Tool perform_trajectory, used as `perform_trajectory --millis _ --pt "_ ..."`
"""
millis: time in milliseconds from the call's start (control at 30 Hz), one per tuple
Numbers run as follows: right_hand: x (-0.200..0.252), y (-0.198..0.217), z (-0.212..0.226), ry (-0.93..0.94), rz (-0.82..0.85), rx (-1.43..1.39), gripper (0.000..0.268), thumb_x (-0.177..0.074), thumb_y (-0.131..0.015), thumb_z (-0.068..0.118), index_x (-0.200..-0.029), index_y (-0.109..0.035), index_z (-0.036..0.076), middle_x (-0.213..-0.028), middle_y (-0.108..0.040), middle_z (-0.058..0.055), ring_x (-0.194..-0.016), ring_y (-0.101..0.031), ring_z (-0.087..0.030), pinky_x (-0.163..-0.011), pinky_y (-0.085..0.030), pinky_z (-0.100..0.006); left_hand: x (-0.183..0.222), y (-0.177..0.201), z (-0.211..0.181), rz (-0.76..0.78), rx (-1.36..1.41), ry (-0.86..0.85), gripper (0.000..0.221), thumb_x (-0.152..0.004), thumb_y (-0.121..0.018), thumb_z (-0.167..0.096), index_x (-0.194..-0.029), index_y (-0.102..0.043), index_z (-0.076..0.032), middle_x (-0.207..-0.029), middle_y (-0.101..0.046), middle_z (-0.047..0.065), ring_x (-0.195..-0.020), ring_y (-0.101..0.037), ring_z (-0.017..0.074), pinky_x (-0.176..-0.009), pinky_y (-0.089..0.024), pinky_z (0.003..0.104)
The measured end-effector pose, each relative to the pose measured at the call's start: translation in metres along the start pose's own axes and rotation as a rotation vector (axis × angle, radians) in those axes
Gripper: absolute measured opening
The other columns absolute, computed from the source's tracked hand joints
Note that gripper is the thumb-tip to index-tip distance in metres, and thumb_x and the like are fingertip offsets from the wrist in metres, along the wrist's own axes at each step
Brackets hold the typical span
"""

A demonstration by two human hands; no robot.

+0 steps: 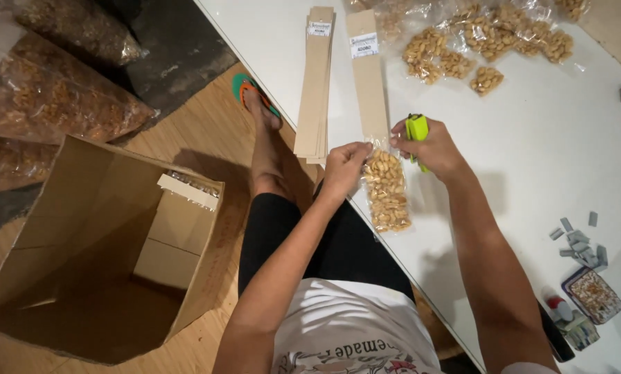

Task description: Stapling small plastic bags containing nuts onto cardboard display strips

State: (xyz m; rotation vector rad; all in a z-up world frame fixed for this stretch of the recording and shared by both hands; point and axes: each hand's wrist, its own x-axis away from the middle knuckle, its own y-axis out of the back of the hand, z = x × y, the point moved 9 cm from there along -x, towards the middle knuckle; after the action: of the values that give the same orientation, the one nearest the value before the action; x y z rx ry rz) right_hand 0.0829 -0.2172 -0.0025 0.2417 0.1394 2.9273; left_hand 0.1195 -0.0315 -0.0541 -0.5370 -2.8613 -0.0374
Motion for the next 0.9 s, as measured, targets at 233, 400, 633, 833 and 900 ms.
perform_trajectory --millis 233,400,633,833,900 --pt "-0.005 0.001 0.019 0.01 -0.064 0.069 0.021 -0.085 -0.079 0.002 -0.103 -0.069 -0.004 -0.07 -0.065 -0.014 -0.052 -0.064 -0.02 -0.05 -0.055 -0.032 0.013 -0.004 -0.009 -0.012 -0.064 0.014 0.024 -0.093 -0.069 -0.03 -0.105 -0.08 -0.012 -0.074 -0.076 0.008 -0.073 -0.067 0.0113 -0.076 -0.056 0.033" --pt "0.009 0.018 0.032 -0.046 -0.707 -0.532 0.047 -0.093 -0.064 0.05 -0.092 -0.056 0.004 -0.071 -0.067 -0.01 -0.056 -0.073 -0.021 -0.055 -0.066 -0.038 0.036 -0.014 -0.05 -0.042 -0.179 -0.165 0.02 -0.092 -0.067 -0.023 -0.1 -0.08 -0.01 -0.075 -0.075 0.012 -0.077 -0.073 0.0199 -0.074 -0.057 0.04" --pt "-0.001 -0.004 0.041 0.072 -0.587 -0.036 0.076 -0.105 -0.047 0.066 -0.123 -0.064 -0.006 -0.123 -0.063 -0.027 -0.123 -0.063 -0.035 -0.108 -0.045 -0.053 0.043 -0.02 -0.067 -0.006 -0.304 -0.21 0.023 -0.091 -0.065 -0.024 -0.104 -0.08 -0.012 -0.077 -0.076 0.012 -0.079 -0.076 0.0304 -0.073 -0.059 0.042" --pt "-0.037 0.008 -0.024 -0.094 -0.792 -0.15 0.076 -0.086 -0.074 0.069 -0.107 -0.065 -0.004 -0.091 -0.067 -0.016 -0.084 -0.065 -0.024 -0.078 -0.055 -0.039 0.028 -0.014 -0.039 -0.007 -0.35 -0.211 0.022 -0.09 -0.063 -0.023 -0.1 -0.08 -0.011 -0.084 -0.076 0.019 -0.089 -0.073 0.0411 -0.077 -0.058 0.05" --pt "-0.062 -0.005 -0.027 -0.101 -0.557 0.14 0.043 -0.093 -0.068 0.051 -0.099 -0.072 0.008 -0.087 -0.072 -0.009 -0.082 -0.073 -0.025 -0.072 -0.056 -0.038 0.008 0.004 0.011 -0.057 -0.218 -0.106 0.022 -0.09 -0.064 -0.021 -0.099 -0.08 -0.009 -0.084 -0.077 0.017 -0.088 -0.075 0.0332 -0.08 -0.058 0.046"
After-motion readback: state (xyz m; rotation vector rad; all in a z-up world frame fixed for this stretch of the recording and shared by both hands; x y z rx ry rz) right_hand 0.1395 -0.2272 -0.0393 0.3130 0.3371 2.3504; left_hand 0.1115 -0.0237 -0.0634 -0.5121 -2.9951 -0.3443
